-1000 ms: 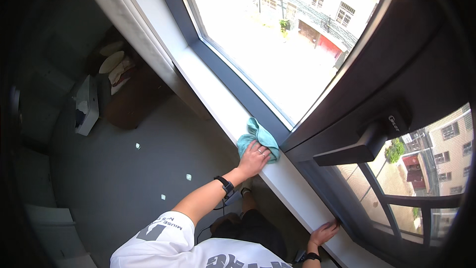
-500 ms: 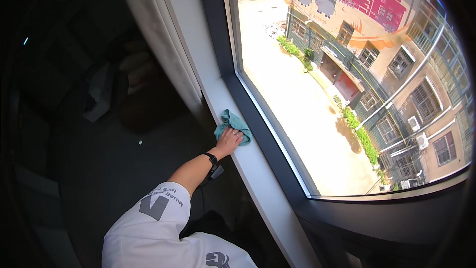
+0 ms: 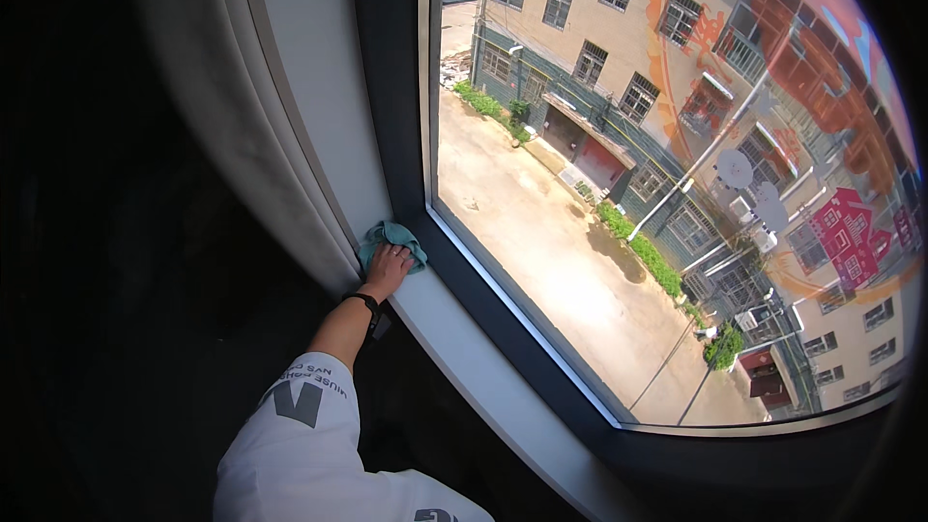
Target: The person is wiping the window sill and the window frame using a green cloth.
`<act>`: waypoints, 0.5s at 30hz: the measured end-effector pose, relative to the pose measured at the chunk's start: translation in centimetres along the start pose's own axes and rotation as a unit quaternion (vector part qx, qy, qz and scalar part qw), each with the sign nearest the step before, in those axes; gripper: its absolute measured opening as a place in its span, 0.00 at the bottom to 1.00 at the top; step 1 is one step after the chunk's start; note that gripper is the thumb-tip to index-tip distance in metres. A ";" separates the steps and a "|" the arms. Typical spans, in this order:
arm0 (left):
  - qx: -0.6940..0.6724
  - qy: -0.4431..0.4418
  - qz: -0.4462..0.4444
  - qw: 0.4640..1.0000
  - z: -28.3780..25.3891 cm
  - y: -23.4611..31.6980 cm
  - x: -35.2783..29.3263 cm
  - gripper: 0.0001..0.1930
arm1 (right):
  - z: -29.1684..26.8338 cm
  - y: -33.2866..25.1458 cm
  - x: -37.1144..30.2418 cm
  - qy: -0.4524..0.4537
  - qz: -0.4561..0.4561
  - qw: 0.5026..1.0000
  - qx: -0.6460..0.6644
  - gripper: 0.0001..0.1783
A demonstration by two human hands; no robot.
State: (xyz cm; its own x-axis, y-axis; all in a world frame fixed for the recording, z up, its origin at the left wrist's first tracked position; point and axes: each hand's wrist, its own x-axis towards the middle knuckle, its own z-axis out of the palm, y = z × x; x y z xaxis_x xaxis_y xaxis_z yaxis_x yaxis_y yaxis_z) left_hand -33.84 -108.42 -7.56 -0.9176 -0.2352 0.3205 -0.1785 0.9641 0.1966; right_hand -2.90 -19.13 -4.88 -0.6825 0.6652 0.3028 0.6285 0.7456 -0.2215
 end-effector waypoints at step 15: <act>-0.652 0.151 -0.318 0.672 2.1 5.4 6.4 0.21 | -2.6 -28.7 -8.5 -0.026 -0.185 0.954 0.234 0.22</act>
State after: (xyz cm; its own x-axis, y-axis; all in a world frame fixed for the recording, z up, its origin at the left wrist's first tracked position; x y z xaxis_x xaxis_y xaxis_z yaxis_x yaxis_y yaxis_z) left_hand -41.40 -104.42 -6.40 -0.6539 -0.7527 -0.0766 0.1442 -0.2233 0.9640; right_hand -14.23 -46.30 1.31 -0.8508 0.3451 0.3962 0.1141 0.8574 -0.5018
